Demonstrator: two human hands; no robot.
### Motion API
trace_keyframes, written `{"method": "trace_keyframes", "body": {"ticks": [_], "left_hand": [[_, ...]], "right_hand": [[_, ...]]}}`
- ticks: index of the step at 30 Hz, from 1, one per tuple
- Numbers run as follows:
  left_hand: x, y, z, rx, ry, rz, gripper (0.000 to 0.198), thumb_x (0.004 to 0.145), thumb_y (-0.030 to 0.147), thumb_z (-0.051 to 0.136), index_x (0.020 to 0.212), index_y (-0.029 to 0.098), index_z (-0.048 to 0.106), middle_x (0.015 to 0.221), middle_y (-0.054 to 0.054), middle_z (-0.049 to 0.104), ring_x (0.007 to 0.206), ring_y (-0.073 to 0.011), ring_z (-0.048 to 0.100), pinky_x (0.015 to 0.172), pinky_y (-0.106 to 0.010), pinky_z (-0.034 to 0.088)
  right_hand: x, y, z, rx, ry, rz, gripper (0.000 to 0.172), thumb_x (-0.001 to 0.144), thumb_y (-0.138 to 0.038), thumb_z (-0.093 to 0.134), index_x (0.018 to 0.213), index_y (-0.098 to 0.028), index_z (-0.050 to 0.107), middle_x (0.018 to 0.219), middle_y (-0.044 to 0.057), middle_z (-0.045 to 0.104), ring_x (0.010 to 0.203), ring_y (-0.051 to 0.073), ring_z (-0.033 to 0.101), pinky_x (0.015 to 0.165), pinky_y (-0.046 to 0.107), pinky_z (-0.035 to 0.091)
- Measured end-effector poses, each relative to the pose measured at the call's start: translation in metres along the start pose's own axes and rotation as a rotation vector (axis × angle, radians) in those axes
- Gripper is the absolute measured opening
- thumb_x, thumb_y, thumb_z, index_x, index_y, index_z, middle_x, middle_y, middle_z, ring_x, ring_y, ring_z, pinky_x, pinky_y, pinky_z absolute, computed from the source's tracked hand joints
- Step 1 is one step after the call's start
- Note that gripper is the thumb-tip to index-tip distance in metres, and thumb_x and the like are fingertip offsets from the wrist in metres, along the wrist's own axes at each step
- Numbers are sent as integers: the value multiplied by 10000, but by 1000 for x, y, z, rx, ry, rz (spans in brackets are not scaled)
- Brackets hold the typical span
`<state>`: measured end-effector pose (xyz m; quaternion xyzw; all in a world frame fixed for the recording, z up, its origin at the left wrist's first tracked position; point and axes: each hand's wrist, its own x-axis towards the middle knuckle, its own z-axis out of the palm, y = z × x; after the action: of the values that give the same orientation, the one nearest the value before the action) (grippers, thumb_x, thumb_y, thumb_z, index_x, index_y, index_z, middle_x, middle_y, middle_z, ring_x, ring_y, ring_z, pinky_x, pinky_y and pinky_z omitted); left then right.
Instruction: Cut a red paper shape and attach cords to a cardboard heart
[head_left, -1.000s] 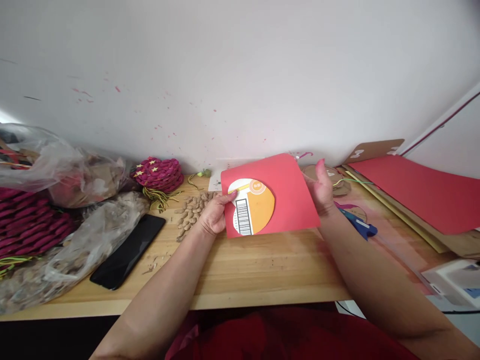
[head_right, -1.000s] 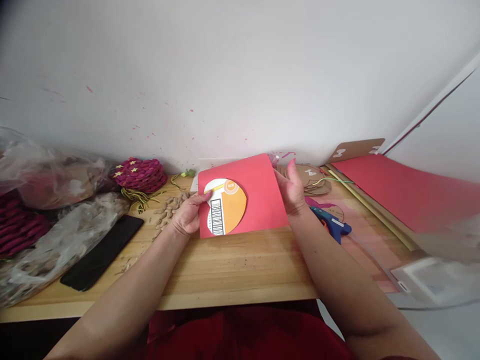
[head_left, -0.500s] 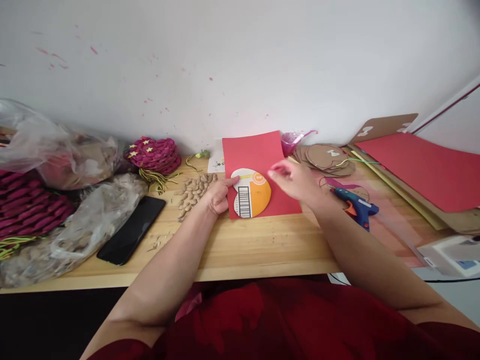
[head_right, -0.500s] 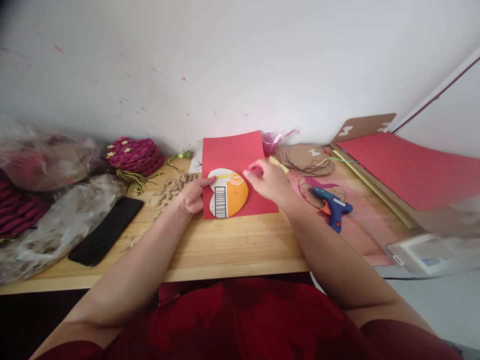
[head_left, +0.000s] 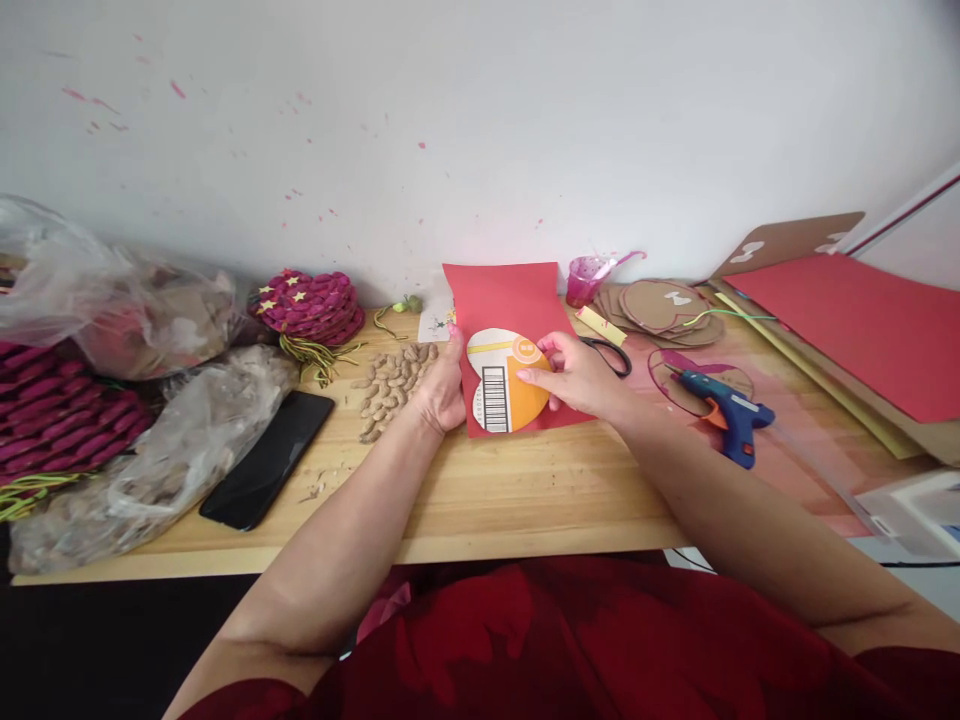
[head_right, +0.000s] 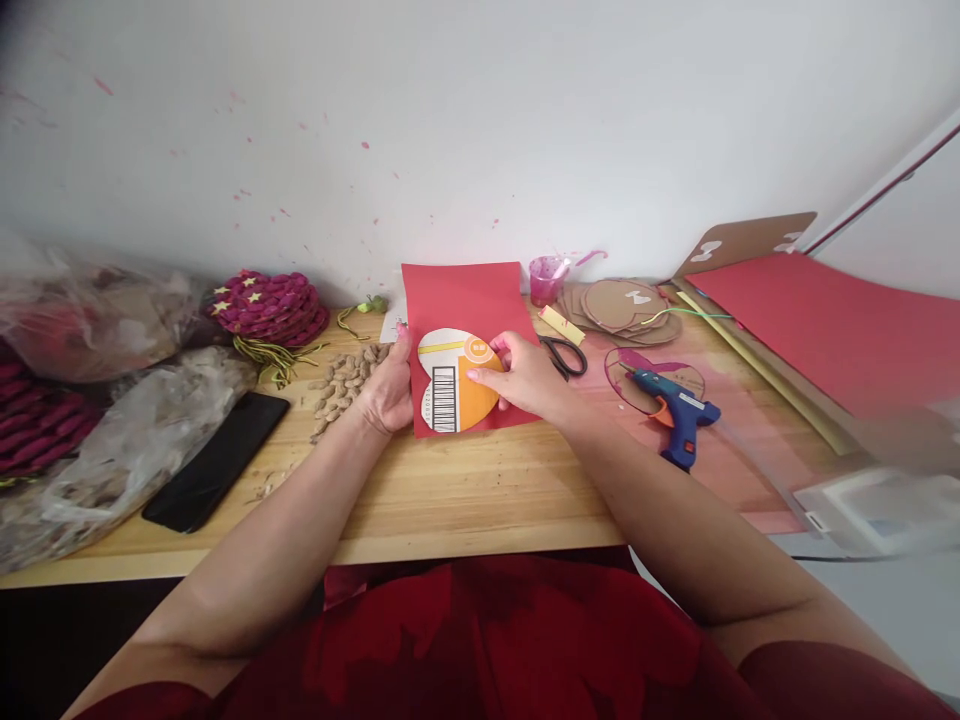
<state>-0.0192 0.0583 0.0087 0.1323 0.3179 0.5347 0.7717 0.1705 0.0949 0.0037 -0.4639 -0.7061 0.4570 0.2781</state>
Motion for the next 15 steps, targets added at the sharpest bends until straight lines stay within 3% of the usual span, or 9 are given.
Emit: {"method": "trace_keyframes", "body": {"ticks": [4,9,15], "left_hand": [[-3,-1,7,-31,25,51,785,955,704,255,1371,133,597,1253,-169,718,1219,-335,651,1071,-482,491],[-5,-1,9,-49,24,40,736,993,641,239,1385,124,587,1275,-167,708,1228,-335,644,1087,-493,474],[-6,-1,8,-87,-19,18,674,1030,549,242,1428,92,537,1310,-179,686,1229,-335,645,1127,-509,429]], "right_hand": [[-1,-3,0,16,18,-57,421,805,-425,758,1095,-234,521,784,-7,720,376,117,582,362,256,427],[-3,-7,1,22,33,-72,489,815,-382,748,1238,-226,559,763,-5,712,389,116,585,327,230,411],[-5,-7,0,-28,8,-73,607,859,-350,718,1423,-250,518,867,39,738,449,111,607,411,246,489]]}}
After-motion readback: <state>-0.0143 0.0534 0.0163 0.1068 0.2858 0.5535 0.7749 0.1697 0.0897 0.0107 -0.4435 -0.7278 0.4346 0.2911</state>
